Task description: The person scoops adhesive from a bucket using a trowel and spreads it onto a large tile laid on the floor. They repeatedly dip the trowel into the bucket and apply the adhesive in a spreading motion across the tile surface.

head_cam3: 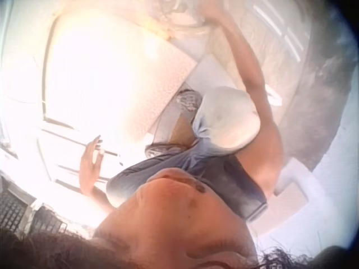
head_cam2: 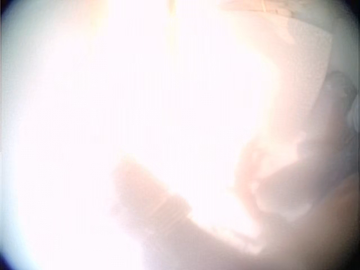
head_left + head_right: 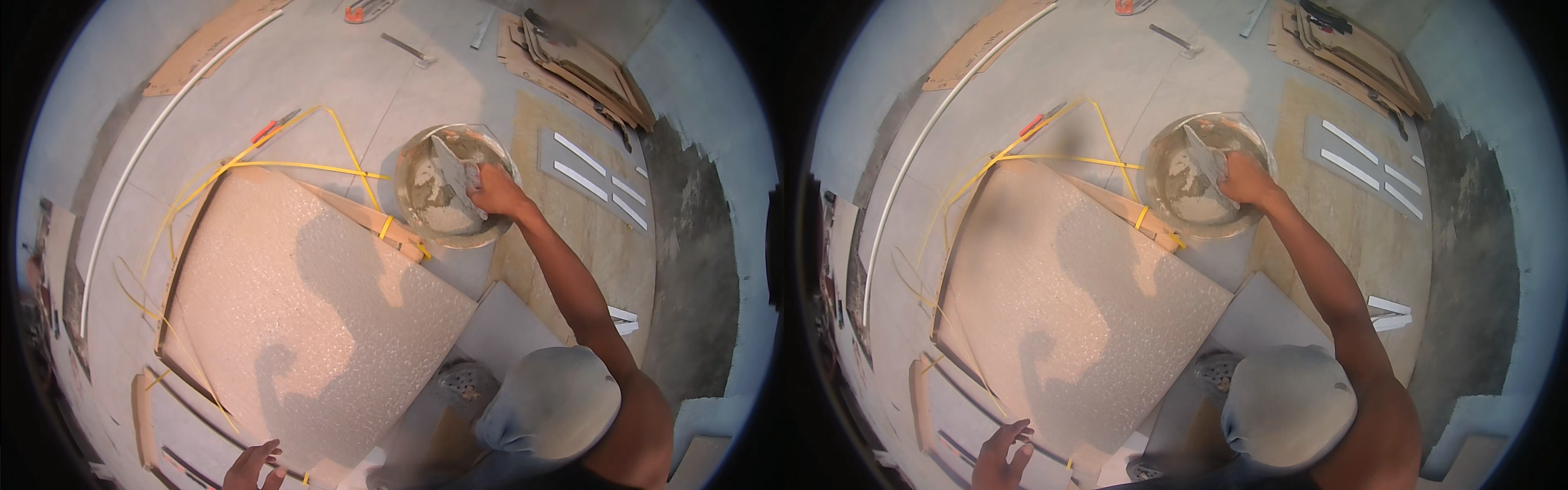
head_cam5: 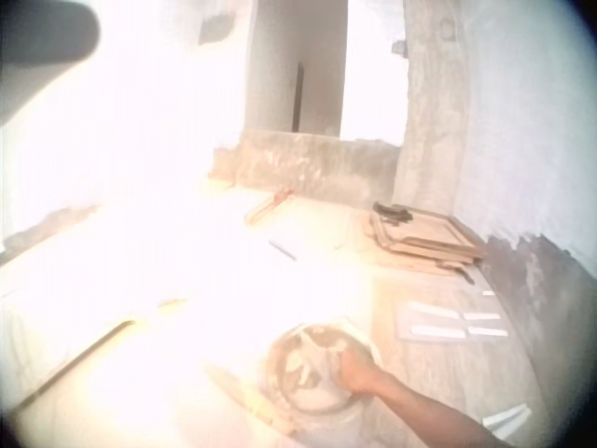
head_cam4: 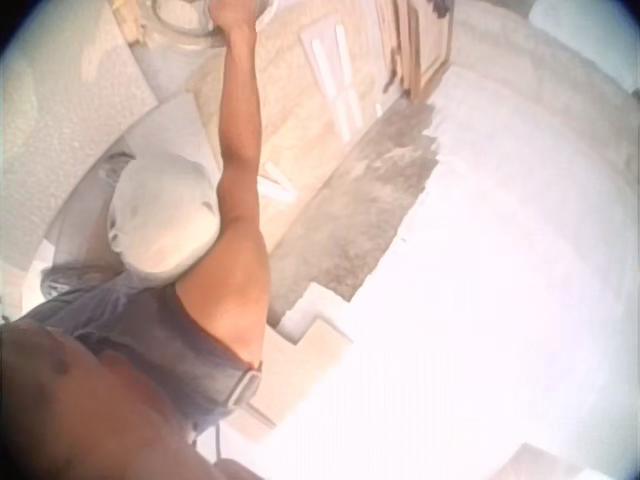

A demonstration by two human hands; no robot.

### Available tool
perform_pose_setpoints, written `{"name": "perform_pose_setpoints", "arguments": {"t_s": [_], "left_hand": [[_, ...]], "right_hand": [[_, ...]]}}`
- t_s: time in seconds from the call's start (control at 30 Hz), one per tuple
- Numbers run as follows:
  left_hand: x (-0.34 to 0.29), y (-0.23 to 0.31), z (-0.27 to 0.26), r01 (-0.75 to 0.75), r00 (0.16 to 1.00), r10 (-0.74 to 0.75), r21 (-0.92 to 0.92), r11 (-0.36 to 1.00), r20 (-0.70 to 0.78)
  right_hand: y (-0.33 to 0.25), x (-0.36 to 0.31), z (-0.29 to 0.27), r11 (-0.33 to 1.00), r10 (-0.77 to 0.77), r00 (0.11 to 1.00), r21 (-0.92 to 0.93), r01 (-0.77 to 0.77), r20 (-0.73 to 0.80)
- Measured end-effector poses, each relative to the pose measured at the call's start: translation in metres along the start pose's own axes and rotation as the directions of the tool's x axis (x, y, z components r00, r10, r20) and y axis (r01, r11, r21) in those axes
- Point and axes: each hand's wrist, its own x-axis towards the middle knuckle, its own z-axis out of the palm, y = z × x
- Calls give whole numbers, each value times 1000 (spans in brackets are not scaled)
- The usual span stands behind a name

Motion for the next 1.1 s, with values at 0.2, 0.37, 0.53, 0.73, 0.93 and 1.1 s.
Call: {"name": "perform_pose_setpoints", "arguments": {"t_s": [0.2, 0.37, 0.53, 0.73, 0.93, 1.1], "left_hand": [[11, -117, 106, 82, 867, -307, -495, 865, -392], [21, -175, 206, 25, 623, -375, -462, 887, -686], [32, -223, 282, 142, 303, -391, -364, 920, -869], [59, -184, 279, 365, 171, -357, -278, 889, -918], [73, -181, 283, 389, 190, -398, -304, 870, -897], [63, -192, 283, 420, 179, -389, -287, 861, -904]], "right_hand": [[-43, -11, -26, 992, 96, 991, 78, -103, 98], [-19, -4, 2, 996, 79, 994, -45, -76, 79], [-55, -18, -18, 995, 76, 997, -70, -75, 11], [-28, -11, -20, 989, 137, 990, -53, -136, 19], [-2, -6, 7, 961, 20, 1000, -276, -22, -11], [-7, 9, -14, 964, 171, 983, 197, -180, 63]]}}
